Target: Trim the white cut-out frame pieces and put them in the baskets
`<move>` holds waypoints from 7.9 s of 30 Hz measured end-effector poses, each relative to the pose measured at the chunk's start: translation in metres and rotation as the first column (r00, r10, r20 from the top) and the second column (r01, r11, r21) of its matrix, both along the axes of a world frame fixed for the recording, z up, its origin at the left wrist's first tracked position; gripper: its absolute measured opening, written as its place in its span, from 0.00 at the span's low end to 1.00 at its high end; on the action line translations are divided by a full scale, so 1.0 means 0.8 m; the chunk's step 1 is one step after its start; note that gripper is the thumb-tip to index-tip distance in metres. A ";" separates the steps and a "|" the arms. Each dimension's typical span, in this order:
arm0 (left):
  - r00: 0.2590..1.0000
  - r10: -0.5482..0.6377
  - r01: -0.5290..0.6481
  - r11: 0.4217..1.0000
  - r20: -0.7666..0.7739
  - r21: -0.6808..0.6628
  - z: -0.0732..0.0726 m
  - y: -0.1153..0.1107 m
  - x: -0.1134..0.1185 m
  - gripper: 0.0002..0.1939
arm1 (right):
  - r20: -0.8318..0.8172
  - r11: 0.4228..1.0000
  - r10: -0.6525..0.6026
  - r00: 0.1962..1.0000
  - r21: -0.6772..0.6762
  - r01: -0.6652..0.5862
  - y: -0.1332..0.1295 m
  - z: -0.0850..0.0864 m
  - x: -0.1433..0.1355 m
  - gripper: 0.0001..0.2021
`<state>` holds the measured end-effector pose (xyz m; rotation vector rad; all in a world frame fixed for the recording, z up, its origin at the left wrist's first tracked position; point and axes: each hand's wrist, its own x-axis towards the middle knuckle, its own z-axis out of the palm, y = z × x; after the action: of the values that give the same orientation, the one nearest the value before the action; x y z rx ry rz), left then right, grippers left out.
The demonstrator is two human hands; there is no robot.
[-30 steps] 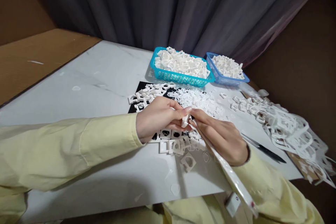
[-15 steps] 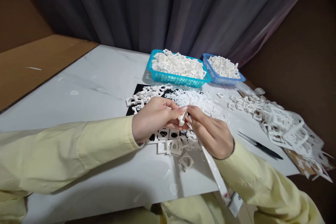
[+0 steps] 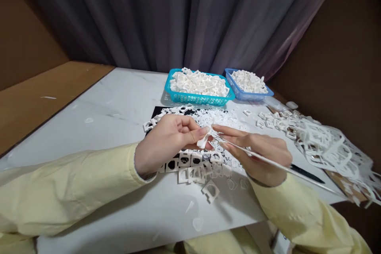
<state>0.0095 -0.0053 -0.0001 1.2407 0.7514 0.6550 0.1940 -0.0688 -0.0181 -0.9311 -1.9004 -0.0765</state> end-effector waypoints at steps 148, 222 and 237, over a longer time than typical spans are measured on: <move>0.985 -0.167 0.166 0.985 -0.034 -0.035 0.004 0.015 0.001 0.14 | -0.317 0.897 -0.208 0.925 -0.440 0.051 0.000 0.013 -0.002 0.04; 0.978 -0.117 0.106 0.991 0.170 0.076 -0.017 0.006 0.005 0.04 | -0.383 0.974 0.081 0.920 -0.166 -0.155 0.001 -0.008 -0.013 0.07; 0.995 0.055 -0.078 0.946 0.082 0.316 -0.025 0.002 0.010 0.03 | 0.071 0.997 -0.080 0.994 -0.003 0.081 0.001 -0.020 -0.021 0.08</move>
<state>0.0171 -0.0040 -0.0204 1.4819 0.6452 0.8987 0.1775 -0.0681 -0.0339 -1.0207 -1.9287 -0.1544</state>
